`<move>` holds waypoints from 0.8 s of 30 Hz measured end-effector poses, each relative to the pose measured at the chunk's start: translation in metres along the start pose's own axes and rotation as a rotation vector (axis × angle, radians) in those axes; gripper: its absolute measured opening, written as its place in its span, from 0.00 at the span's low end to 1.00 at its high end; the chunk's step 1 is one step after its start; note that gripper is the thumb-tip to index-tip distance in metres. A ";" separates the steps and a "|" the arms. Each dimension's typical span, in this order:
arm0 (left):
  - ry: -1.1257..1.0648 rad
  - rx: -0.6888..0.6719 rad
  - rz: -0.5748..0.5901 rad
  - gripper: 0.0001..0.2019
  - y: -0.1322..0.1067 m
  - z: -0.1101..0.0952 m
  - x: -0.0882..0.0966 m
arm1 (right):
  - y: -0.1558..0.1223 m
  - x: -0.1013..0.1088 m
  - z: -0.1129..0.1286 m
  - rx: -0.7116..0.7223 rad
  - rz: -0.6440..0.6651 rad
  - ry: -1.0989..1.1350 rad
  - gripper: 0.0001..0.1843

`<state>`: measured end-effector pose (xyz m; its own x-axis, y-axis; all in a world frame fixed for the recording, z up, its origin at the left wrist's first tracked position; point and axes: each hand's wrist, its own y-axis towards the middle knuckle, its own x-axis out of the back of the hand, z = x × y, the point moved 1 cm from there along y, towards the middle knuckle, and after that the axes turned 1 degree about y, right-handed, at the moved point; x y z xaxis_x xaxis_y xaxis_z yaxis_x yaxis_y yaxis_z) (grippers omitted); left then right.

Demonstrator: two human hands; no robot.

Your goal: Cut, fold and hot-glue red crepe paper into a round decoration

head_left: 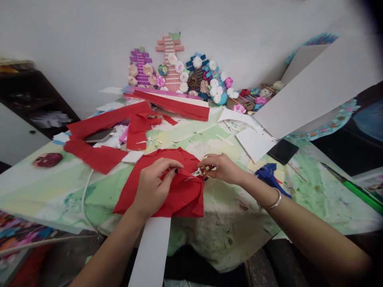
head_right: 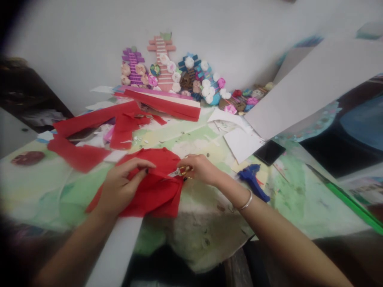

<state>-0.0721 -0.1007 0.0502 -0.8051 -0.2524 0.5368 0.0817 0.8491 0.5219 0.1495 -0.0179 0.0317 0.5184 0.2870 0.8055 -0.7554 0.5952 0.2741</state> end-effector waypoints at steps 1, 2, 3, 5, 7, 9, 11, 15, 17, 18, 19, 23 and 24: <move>-0.004 0.009 -0.005 0.09 0.000 0.000 0.000 | -0.001 0.000 0.000 0.006 -0.008 -0.004 0.16; -0.009 0.015 -0.011 0.08 0.000 0.000 -0.001 | -0.002 0.001 -0.001 0.014 -0.010 -0.013 0.16; -0.015 0.018 -0.017 0.08 0.000 0.000 -0.001 | -0.003 0.001 -0.001 0.025 -0.005 -0.026 0.15; -0.028 0.021 -0.028 0.08 0.001 0.000 -0.002 | -0.006 0.003 -0.001 0.053 0.025 -0.060 0.16; -0.041 0.030 -0.039 0.08 0.001 -0.001 -0.002 | -0.007 0.004 0.000 0.076 0.059 -0.100 0.16; -0.054 0.044 -0.045 0.07 0.001 -0.002 -0.001 | -0.007 0.006 0.001 0.086 0.079 -0.130 0.17; -0.056 0.057 -0.039 0.07 0.000 -0.004 0.000 | -0.006 0.006 0.003 0.101 0.095 -0.134 0.18; -0.038 0.073 -0.005 0.08 -0.001 -0.006 0.001 | 0.000 0.002 0.008 0.152 0.147 -0.079 0.20; -0.035 0.079 0.007 0.08 -0.002 -0.007 0.001 | 0.003 -0.001 0.011 0.173 0.171 -0.072 0.20; -0.035 0.081 0.011 0.08 -0.002 -0.007 0.001 | 0.004 -0.002 0.012 0.181 0.176 -0.072 0.20; -0.036 0.081 0.016 0.08 -0.002 -0.008 0.001 | 0.006 -0.004 0.012 0.185 0.178 -0.070 0.20; -0.049 0.064 0.027 0.08 -0.003 -0.008 0.000 | 0.010 -0.009 0.011 0.167 0.199 0.003 0.19; -0.054 0.060 0.027 0.08 -0.003 -0.008 0.000 | 0.010 -0.010 0.011 0.153 0.204 0.025 0.19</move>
<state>-0.0676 -0.1070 0.0539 -0.8335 -0.2050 0.5131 0.0699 0.8820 0.4660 0.1325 -0.0224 0.0324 0.3574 0.4093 0.8395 -0.8963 0.4029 0.1852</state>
